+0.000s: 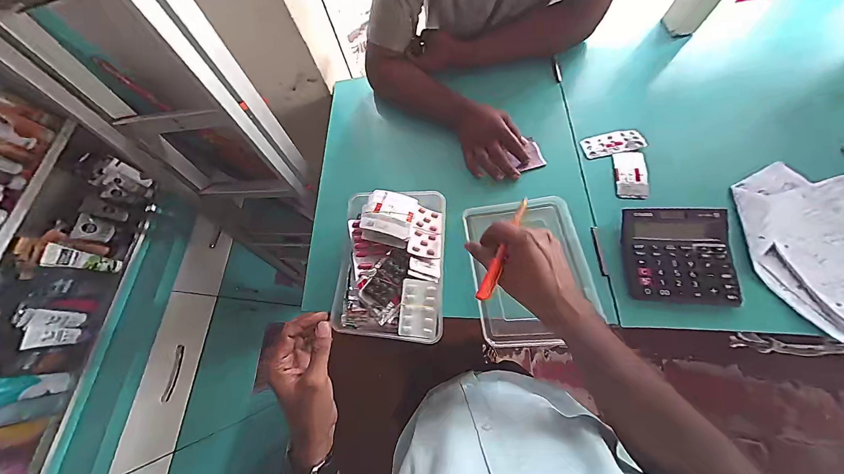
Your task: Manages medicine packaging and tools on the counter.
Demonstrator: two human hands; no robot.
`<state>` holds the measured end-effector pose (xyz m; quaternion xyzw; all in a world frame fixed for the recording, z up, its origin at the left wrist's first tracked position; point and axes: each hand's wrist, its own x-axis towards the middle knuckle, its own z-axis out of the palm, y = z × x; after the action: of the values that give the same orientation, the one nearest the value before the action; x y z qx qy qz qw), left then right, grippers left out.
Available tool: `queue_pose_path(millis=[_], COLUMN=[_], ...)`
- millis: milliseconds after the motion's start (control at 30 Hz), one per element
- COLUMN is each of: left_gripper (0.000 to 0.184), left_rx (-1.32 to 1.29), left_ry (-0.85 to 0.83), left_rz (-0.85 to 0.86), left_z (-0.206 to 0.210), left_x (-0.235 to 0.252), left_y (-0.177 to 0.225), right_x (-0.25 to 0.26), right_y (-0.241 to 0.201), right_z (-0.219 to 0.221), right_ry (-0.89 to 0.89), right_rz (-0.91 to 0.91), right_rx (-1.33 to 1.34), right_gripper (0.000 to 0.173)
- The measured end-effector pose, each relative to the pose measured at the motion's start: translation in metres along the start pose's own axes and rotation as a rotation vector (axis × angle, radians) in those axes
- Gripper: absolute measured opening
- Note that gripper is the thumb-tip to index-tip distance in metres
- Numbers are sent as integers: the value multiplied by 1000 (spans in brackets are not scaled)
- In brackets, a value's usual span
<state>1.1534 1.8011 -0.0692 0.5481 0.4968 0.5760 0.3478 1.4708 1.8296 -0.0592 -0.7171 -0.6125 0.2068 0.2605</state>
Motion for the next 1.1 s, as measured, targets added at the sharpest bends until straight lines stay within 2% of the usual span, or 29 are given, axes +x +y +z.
queue_pose_path(millis=[67, 133, 200, 233, 333, 433, 467, 500, 567, 633, 733, 800, 867, 933, 1000, 1100], left_gripper=[15, 19, 26, 30, 39, 41, 41, 42, 45, 51, 64, 68, 69, 72, 71, 60], left_rx=[-13, -17, -12, -11, -60, -164, -189, -213, -266, -313, -361, -384, -379, -357, -319, -343], left_ry=[11, -26, -85, -123, -212, -242, -247, -250, -264, -310, -401, -475, -554, -628, -654, -651], left_rz=[-15, -29, -63, -87, -189, -299, -327, -352, -379, -384, -393, -385, -345, -372, -414, -448], left_z=[-2, -2, -4, -5, -10, -10, -10, -10, -9, -5, 8, 20, 26, 38, 40, 34], left_x=[12, 28, 43, 51, 69, 77, 77, 78, 81, 86, 99, 108, 114, 117, 118, 113], left_y=[-8, -14, -21, -26, -46, -65, -69, -72, -79, -85, -85, -81, -74, -61, -59, -62], right_x=[-6, -11, -18, -25, -59, -101, -111, -113, -117, -112, -70, -41, -24, -21, -23, -22], right_y=[4, 1, -2, -2, -4, -18, -23, -39, -29, -17, -43, -54, -53, -54, -58, -63], right_z=[24, 42, 35, 21, -48, -112, -118, -107, -91, -64, -1, 37, 71, 84, 92, 93], right_ry=[-202, -246, -145, -39, 294, 352, 374, 551, 586, 473, 419, 376, 323, 314, 318, 278], right_rz=[170, 262, 258, 220, 40, 1, 26, 134, 82, 74, 219, 238, 172, 111, 72, 59], right_rx=[-105, -156, -126, -77, 89, 218, 269, 388, 617, 862, 1079, 1028, 804, 723, 832, 941], right_gripper=[51, 49, 43, 43, 49, 66, 60, 45, 38, 46, 55, 59, 69, 73, 75, 75])
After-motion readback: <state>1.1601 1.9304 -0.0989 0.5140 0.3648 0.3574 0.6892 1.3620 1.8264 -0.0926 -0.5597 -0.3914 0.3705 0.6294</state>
